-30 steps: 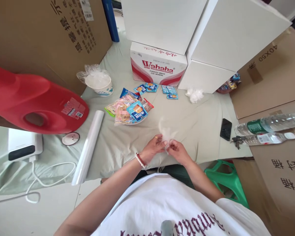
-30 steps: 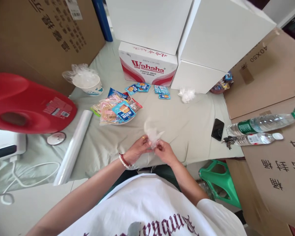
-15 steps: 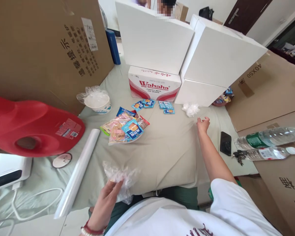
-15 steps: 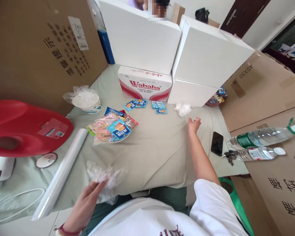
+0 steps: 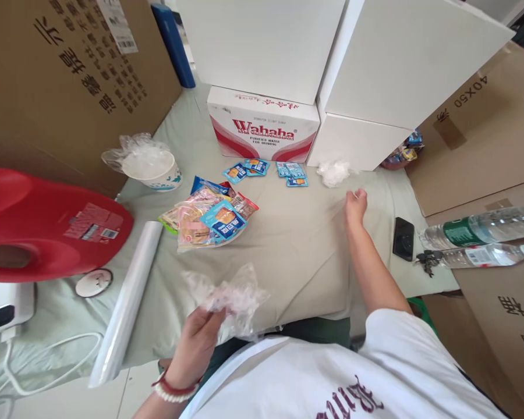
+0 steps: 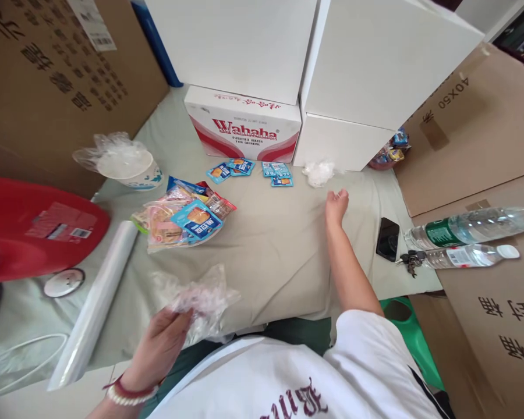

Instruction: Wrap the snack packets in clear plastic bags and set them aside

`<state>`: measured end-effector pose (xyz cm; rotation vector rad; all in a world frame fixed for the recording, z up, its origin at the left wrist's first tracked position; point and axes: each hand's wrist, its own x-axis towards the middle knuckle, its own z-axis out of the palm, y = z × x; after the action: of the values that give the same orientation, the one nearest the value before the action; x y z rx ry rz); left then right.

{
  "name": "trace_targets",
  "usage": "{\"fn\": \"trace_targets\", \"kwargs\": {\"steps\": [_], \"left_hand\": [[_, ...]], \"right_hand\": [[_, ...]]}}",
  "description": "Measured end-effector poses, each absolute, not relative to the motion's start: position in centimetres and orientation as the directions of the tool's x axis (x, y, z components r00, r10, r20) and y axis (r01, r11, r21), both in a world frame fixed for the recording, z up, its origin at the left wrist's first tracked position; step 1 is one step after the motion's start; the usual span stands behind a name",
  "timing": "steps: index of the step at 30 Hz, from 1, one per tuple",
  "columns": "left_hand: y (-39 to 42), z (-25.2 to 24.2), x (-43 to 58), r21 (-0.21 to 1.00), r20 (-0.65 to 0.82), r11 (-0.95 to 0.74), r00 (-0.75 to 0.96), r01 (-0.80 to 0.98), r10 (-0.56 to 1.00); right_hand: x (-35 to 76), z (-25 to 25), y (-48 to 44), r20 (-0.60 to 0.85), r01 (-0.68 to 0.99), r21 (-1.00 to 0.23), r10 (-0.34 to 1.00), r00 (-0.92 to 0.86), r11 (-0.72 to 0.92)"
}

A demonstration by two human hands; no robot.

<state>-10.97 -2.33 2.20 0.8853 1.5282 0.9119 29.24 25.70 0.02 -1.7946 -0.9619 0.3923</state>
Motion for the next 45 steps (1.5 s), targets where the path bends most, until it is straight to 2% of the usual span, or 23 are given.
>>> {"fn": "trace_targets", "kwargs": {"steps": [2, 4, 6, 8, 10, 13, 15, 19, 22, 27, 30, 32, 34, 35, 36, 37, 38, 40, 42, 43, 45], "left_hand": [[-0.5, 2.7, -9.3, 0.926, -0.374, 0.376, -0.062, 0.033, 0.925], [1.4, 3.1, -7.4, 0.94, -0.342, 0.342, -0.006, -0.018, 0.94], [2.9, 3.4, -5.6, 0.939, -0.335, 0.34, 0.076, -0.052, 0.939], [3.8, 3.4, -4.0, 0.941, -0.32, 0.334, 0.158, -0.064, 0.934], [4.1, 3.0, -3.0, 0.946, -0.297, 0.318, 0.217, -0.066, 0.93], [3.7, 1.6, -2.7, 0.926, -0.325, 0.357, 0.224, -0.12, 0.919], [3.3, 0.5, -3.3, 0.89, -0.389, 0.414, 0.156, -0.189, 0.908], [2.9, -0.9, -4.7, 0.825, -0.516, 0.494, -0.008, -0.275, 0.856], [3.2, -0.8, -5.2, 0.826, -0.533, 0.489, -0.109, -0.28, 0.839], [3.8, -0.1, -5.4, 0.84, -0.507, 0.454, -0.136, -0.296, 0.851], [3.8, -0.2, -5.6, 0.837, -0.512, 0.452, -0.15, -0.309, 0.846], [3.6, -0.5, -5.8, 0.853, -0.49, 0.426, -0.181, -0.302, 0.852], [3.4, -0.7, -5.8, 0.878, -0.448, 0.386, -0.209, -0.282, 0.869], [3.2, -0.6, -5.8, 0.889, -0.429, 0.37, -0.206, -0.271, 0.88], [3.0, -0.4, -5.8, 0.894, -0.415, 0.363, -0.184, -0.262, 0.891], [2.8, 0.0, -5.7, 0.896, -0.406, 0.363, -0.14, -0.257, 0.903], [2.6, 0.5, -5.6, 0.894, -0.398, 0.367, -0.082, -0.256, 0.914], [2.1, 1.8, -5.4, 0.888, -0.376, 0.377, 0.056, -0.265, 0.925], [1.6, 3.1, -5.1, 0.874, -0.358, 0.401, 0.195, -0.274, 0.913], [1.4, 3.6, -5.0, 0.866, -0.354, 0.418, 0.252, -0.274, 0.9], [1.1, 4.0, -5.1, 0.856, -0.355, 0.445, 0.326, -0.265, 0.876]], "right_hand": [[28.6, 0.6, 20.5, 0.084, 0.328, -0.935, 0.816, 0.573, -0.134], [26.9, 1.4, 15.3, -0.125, 0.147, -0.973, 0.939, 0.321, -0.179], [24.3, 2.3, 11.2, -0.315, -0.016, -0.949, 0.948, 0.046, -0.314], [21.6, 3.0, 8.5, -0.417, -0.067, -0.9, 0.896, -0.154, -0.431], [19.4, 3.1, 7.2, -0.446, 0.001, -0.887, 0.858, -0.256, -0.461], [17.8, 2.3, 6.6, -0.407, 0.165, -0.911, 0.884, -0.231, -0.377], [17.7, 1.8, 6.5, -0.379, 0.193, -0.917, 0.911, -0.159, -0.348], [18.5, 2.0, 6.2, -0.401, 0.09, -0.913, 0.916, -0.031, -0.397], [19.2, 2.6, 5.8, -0.364, 0.033, -0.93, 0.93, 0.062, -0.366], [20.2, 2.8, 5.0, -0.311, -0.064, -0.95, 0.937, 0.161, -0.305], [21.2, 3.1, 4.0, -0.223, -0.046, -0.975, 0.956, 0.188, -0.218], [22.7, 4.0, 3.1, -0.148, 0.033, -0.988, 0.986, 0.07, -0.151], [24.8, 5.1, 2.2, -0.16, 0.136, -0.982, 0.96, -0.23, -0.132], [25.9, 5.7, 2.0, -0.204, 0.184, -0.973, 0.898, -0.389, -0.142], [27.0, 6.2, 2.0, -0.261, 0.231, -0.959, 0.822, -0.505, -0.163], [27.9, 6.5, 2.2, -0.307, 0.266, -0.946, 0.78, -0.546, -0.187], [28.5, 6.6, 2.7, -0.322, 0.273, -0.94, 0.8, -0.506, -0.205], [28.6, 6.3, 4.1, -0.268, 0.212, -0.954, 0.922, -0.278, -0.213], [27.1, 5.4, 5.7, -0.198, 0.118, -0.975, 0.976, -0.09, -0.187], [25.9, 4.9, 6.4, -0.195, 0.076, -0.979, 0.977, -0.092, -0.188], [23.1, 4.1, 7.5, -0.243, 0.007, -0.968, 0.934, -0.261, -0.25]]}}
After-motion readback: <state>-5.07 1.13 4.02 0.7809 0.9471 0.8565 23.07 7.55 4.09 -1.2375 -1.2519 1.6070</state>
